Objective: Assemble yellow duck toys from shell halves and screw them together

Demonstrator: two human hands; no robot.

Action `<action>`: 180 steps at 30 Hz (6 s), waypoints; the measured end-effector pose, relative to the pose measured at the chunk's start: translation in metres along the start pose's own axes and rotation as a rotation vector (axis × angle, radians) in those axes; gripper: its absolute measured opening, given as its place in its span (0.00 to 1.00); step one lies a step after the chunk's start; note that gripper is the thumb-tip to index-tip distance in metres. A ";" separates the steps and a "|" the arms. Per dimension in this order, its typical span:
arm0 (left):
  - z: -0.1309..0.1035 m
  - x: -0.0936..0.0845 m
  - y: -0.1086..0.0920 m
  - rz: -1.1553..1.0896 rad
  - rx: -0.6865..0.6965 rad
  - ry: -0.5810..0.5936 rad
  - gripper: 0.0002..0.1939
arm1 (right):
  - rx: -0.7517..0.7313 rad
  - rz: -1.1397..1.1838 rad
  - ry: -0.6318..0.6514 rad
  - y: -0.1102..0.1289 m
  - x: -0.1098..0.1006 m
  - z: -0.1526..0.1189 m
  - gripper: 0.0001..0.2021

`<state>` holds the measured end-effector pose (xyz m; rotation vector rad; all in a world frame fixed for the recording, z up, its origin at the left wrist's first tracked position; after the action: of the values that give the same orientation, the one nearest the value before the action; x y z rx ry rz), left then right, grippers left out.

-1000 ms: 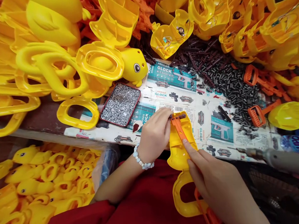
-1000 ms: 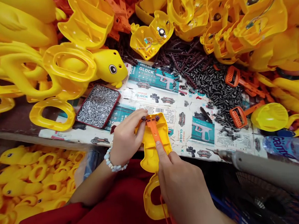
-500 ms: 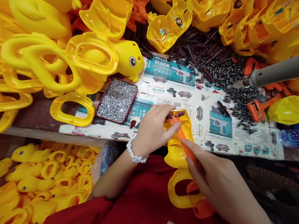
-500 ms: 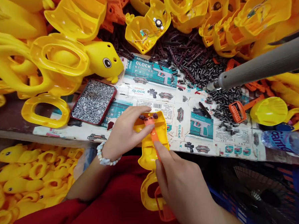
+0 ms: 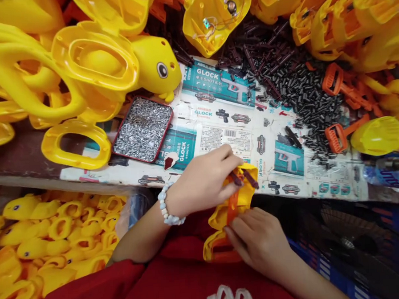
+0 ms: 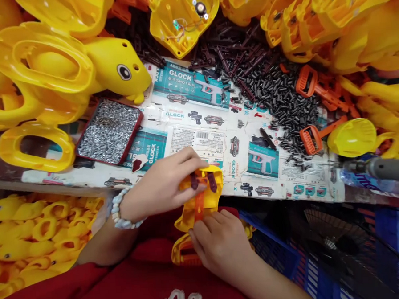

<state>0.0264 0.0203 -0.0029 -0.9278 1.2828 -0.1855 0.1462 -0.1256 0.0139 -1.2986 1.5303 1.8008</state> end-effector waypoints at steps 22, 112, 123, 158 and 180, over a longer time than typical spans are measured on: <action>-0.005 -0.003 0.005 -0.240 0.058 0.078 0.15 | 0.541 -0.401 -0.341 -0.189 -0.093 0.045 0.08; -0.021 0.023 0.008 -0.260 0.203 -0.474 0.06 | -0.140 0.160 -0.353 -0.066 -0.024 0.036 0.04; -0.034 0.034 -0.001 -0.669 -0.070 -0.500 0.16 | -0.026 0.266 -0.485 -0.058 -0.011 0.042 0.06; -0.081 0.009 0.024 -1.149 -0.452 -0.923 0.12 | -0.017 0.837 -0.526 -0.106 -0.047 0.053 0.23; -0.105 0.010 0.030 -1.261 -0.305 -0.724 0.08 | -0.085 1.074 -0.154 -0.052 0.003 0.056 0.22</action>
<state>-0.0728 -0.0174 -0.0293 -1.7661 -0.0778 -0.5691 0.1665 -0.0595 -0.0181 -0.2734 2.2897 2.4809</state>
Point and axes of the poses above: each hand's wrist, its own z-axis towards the middle knuckle, its own x-axis out of the palm, y = z × x, the point moved 1 cm from there along z, towards the middle knuckle, and after that the axes turned 6 degrees about y, right-handed, at the moved point
